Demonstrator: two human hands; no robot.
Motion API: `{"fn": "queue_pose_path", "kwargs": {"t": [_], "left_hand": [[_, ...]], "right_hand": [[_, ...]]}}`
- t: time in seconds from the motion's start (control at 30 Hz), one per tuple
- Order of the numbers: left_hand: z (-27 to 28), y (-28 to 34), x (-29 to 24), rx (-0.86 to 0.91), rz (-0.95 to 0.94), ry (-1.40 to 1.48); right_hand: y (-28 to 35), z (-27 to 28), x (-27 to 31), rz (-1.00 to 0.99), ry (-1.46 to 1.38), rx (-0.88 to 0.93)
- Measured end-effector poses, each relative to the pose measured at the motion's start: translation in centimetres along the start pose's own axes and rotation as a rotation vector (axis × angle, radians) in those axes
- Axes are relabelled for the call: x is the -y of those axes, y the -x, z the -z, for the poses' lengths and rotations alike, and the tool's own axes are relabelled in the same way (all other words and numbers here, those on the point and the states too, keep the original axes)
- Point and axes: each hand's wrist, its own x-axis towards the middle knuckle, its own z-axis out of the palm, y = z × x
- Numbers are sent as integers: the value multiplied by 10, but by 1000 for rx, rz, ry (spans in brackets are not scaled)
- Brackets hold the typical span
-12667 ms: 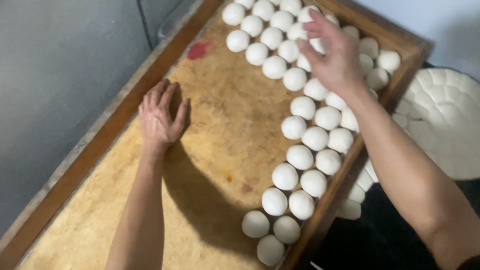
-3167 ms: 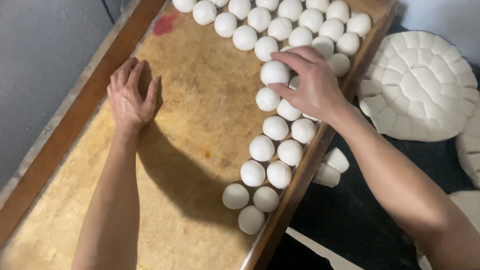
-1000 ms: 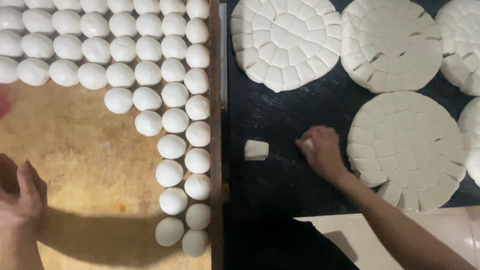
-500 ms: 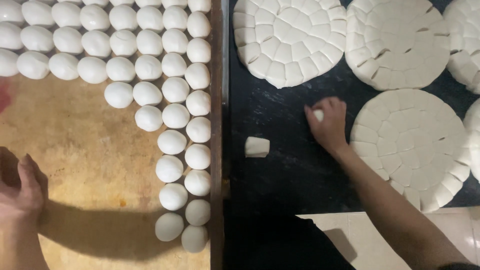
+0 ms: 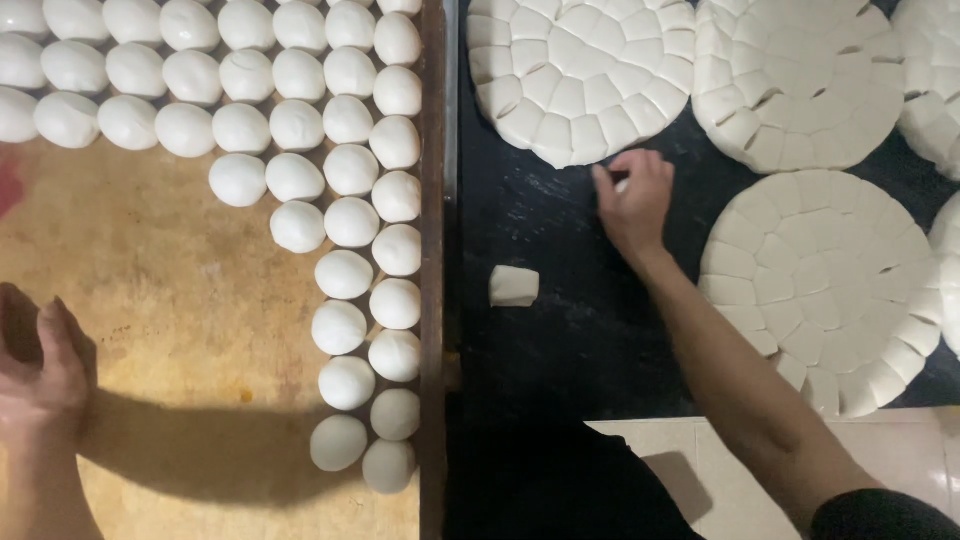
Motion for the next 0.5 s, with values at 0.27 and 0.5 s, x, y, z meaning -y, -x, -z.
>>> {"fn": "queue_pose_path", "kwargs": {"t": [0.27,0.5], "left_hand": [[5,-9,-21,-13,156,-174],[8,-23,-53,14,118,120]], "right_hand": [[39,40,-11,80,-34,255],[25,28,39,22,-78,101]]}}
